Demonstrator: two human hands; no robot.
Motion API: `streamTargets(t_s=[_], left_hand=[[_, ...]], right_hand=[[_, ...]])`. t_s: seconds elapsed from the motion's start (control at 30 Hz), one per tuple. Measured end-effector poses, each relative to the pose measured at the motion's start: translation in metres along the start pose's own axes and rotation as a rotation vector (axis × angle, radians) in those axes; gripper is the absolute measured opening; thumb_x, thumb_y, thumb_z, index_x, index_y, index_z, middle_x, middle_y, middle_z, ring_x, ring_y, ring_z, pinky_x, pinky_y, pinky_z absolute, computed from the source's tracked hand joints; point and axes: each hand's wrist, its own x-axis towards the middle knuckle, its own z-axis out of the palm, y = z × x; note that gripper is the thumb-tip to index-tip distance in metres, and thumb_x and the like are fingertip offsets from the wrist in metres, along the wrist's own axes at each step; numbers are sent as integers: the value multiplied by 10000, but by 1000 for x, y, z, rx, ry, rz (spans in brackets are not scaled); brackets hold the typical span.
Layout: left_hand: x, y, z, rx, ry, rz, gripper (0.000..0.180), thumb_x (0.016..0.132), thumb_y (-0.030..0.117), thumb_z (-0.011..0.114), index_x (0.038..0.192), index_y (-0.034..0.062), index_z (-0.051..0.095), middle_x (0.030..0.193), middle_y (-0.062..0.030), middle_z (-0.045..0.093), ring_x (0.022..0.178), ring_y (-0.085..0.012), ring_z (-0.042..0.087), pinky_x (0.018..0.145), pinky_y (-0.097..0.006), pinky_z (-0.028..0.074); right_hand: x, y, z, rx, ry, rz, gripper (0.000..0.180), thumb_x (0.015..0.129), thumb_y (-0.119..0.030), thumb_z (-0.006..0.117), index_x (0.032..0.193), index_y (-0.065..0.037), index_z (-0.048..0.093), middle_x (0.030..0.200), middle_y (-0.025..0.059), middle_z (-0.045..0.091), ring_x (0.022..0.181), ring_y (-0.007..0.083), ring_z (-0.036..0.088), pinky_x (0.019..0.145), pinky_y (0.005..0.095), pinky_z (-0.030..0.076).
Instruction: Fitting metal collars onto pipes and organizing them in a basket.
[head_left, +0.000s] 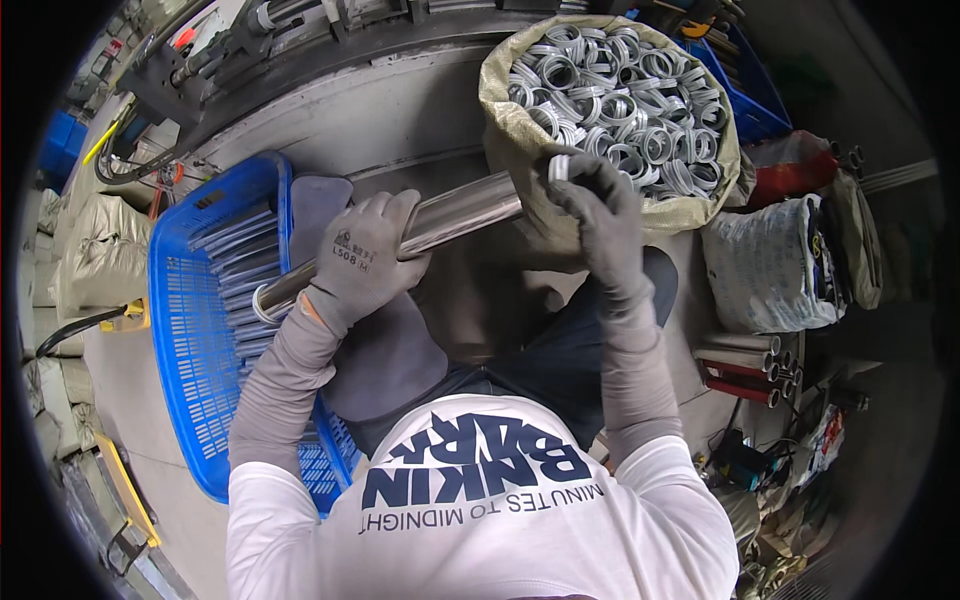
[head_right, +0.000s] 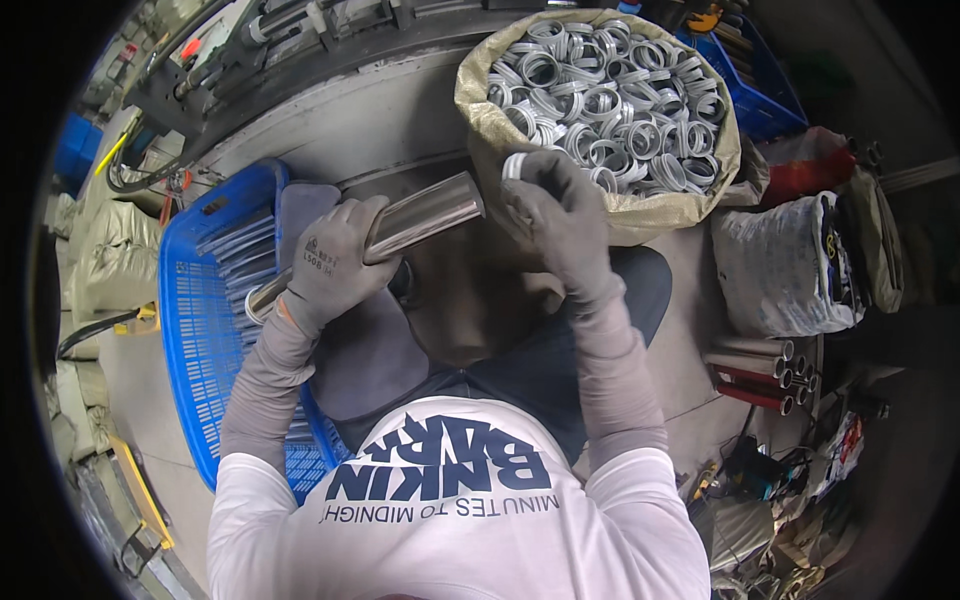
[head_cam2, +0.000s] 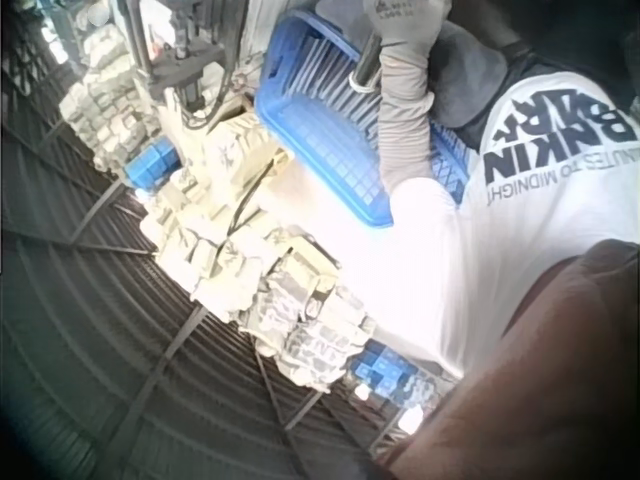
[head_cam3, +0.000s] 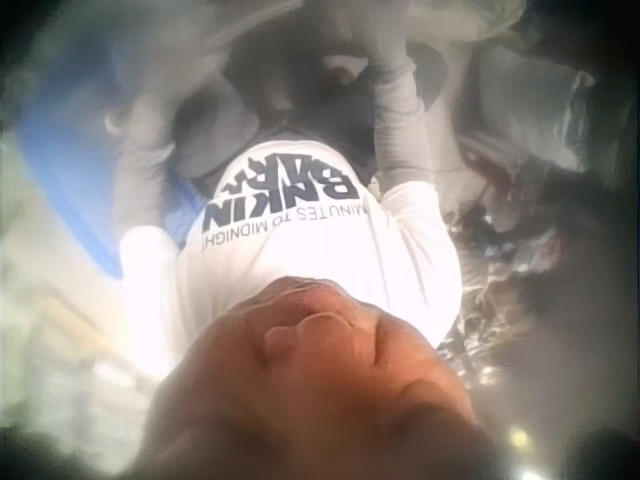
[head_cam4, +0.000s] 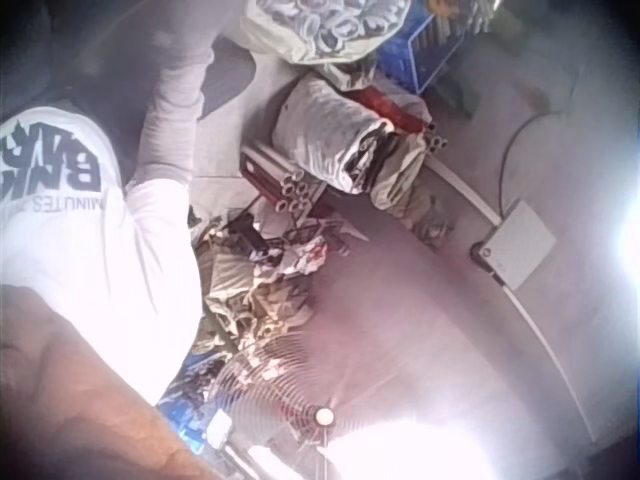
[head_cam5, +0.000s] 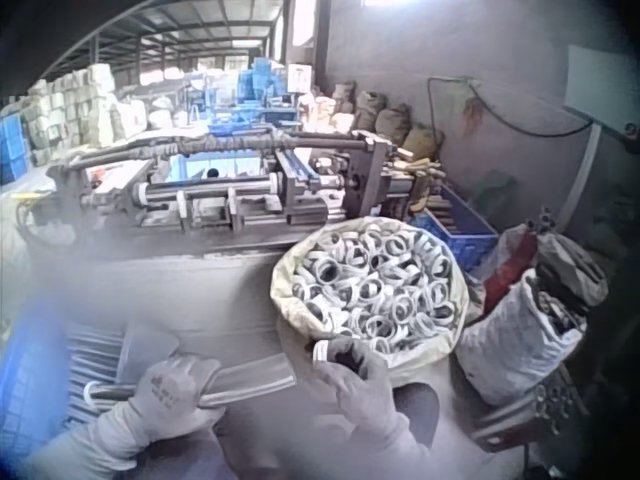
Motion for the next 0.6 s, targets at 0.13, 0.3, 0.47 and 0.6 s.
streamTargets(t_s=[0.13, 0.3, 0.47, 0.6], left_hand=[[1, 2, -3, -20, -7, 17, 544, 738, 224, 803, 1231, 66, 638, 966, -138, 673, 907, -344, 676, 805, -455, 540], [-2, -1, 1, 26, -51, 27, 548, 733, 216, 799, 1230, 65, 627, 966, -135, 671, 923, -338, 673, 823, -449, 535], [-3, 1, 3, 60, -66, 36, 546, 725, 210, 794, 1220, 61, 622, 981, -137, 677, 927, -340, 674, 832, -453, 535], [-3, 1, 9, 42, -71, 6, 546, 723, 207, 795, 1220, 64, 618, 1005, -139, 686, 936, -340, 677, 846, -447, 537]], right_hand=[[-3, 43, 12, 326, 49, 122, 255, 957, -52, 674, 1182, 64, 693, 1046, 32, 716, 933, 86, 637, 848, 260, 521], [4, 76, 26, -331, -1, -544, 285, 972, -128, 596, 1199, 15, 693, 1179, 170, 653, 974, 259, 647, 819, 330, 530], [13, 77, 30, -497, 51, -711, 263, 974, -65, 573, 1197, 31, 676, 1289, 172, 659, 1100, 312, 679, 903, 390, 555], [7, 78, 43, -66, -38, -322, 266, 1012, -114, 538, 1180, 32, 684, 1233, 180, 692, 1060, 327, 699, 911, 391, 549]])
